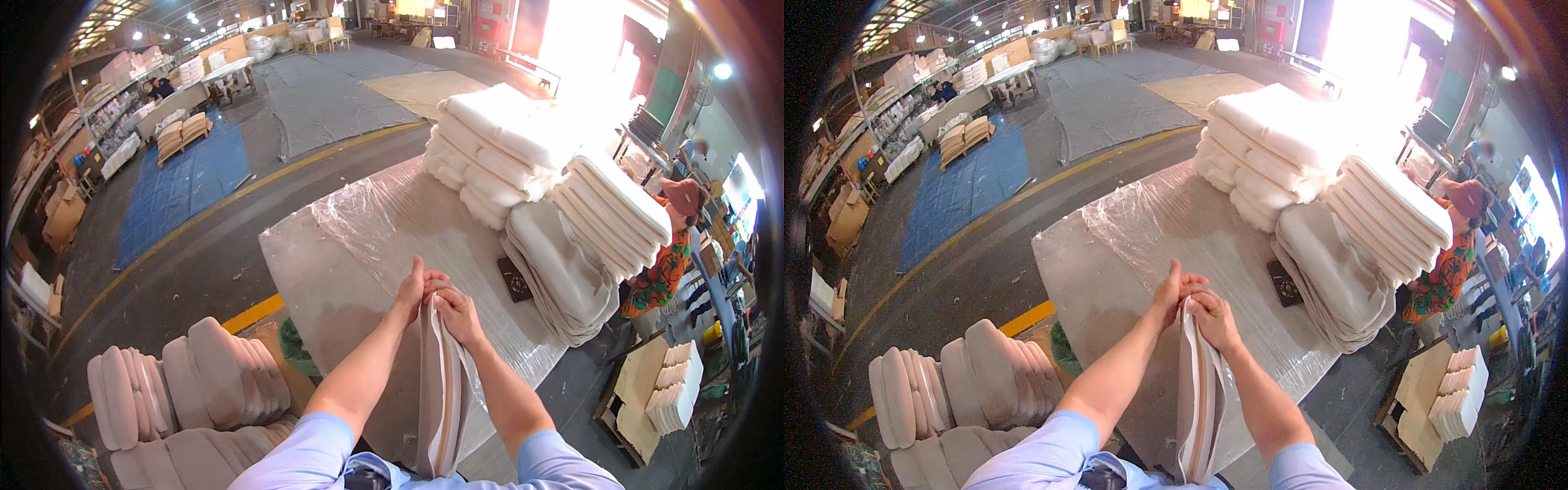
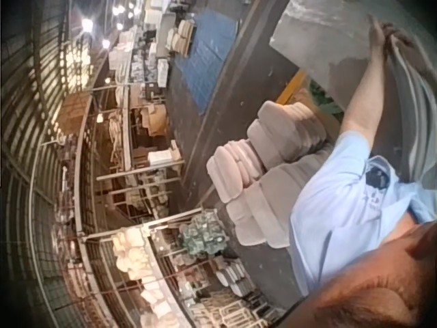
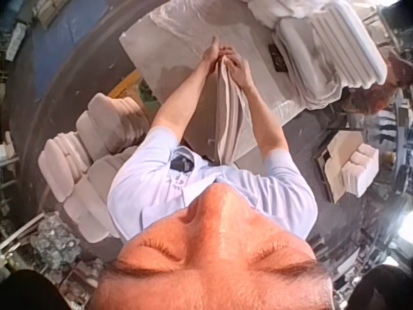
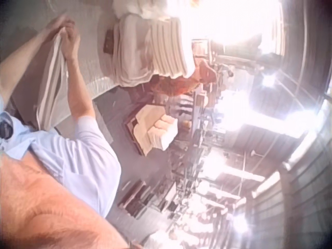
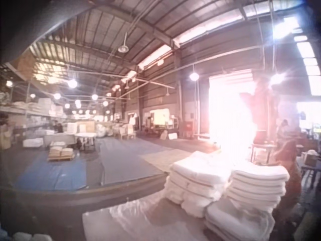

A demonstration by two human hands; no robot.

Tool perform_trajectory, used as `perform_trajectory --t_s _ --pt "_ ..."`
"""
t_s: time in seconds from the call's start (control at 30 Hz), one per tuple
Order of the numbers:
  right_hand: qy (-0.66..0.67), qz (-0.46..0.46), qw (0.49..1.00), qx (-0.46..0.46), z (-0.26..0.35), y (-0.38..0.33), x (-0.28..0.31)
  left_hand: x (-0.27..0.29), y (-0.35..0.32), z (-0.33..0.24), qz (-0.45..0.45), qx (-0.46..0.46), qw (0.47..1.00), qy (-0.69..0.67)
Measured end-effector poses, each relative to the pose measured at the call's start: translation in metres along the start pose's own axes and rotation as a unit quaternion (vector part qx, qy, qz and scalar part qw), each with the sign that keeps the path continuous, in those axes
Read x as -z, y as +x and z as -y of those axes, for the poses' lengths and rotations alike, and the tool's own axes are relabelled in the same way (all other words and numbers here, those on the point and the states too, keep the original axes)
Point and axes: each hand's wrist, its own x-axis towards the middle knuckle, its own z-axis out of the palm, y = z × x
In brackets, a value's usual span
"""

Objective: The person inserts rectangular foam inserts into fabric covers, aligns the edges, and smooths the covers by hand. The finished items are stacked on a nearby pallet. The person handles foam inserts and fabric covers one at a time.

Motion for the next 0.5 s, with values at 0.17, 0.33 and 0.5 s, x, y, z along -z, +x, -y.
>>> perform_trajectory --t_s 0.17,0.33,0.5 --pt "0.033 -0.049 0.998 0.013 -0.017 -0.010 -0.003 -0.024 0.014 -0.051 0.080 -0.012 0.965 0.248" --pt "0.031 -0.083 0.996 -0.011 -0.032 -0.023 -0.001 -0.071 0.013 -0.045 0.160 0.011 0.920 0.358" --pt "0.049 -0.076 0.996 -0.015 -0.037 -0.040 -0.003 -0.068 0.010 -0.037 0.213 0.052 0.829 0.514"
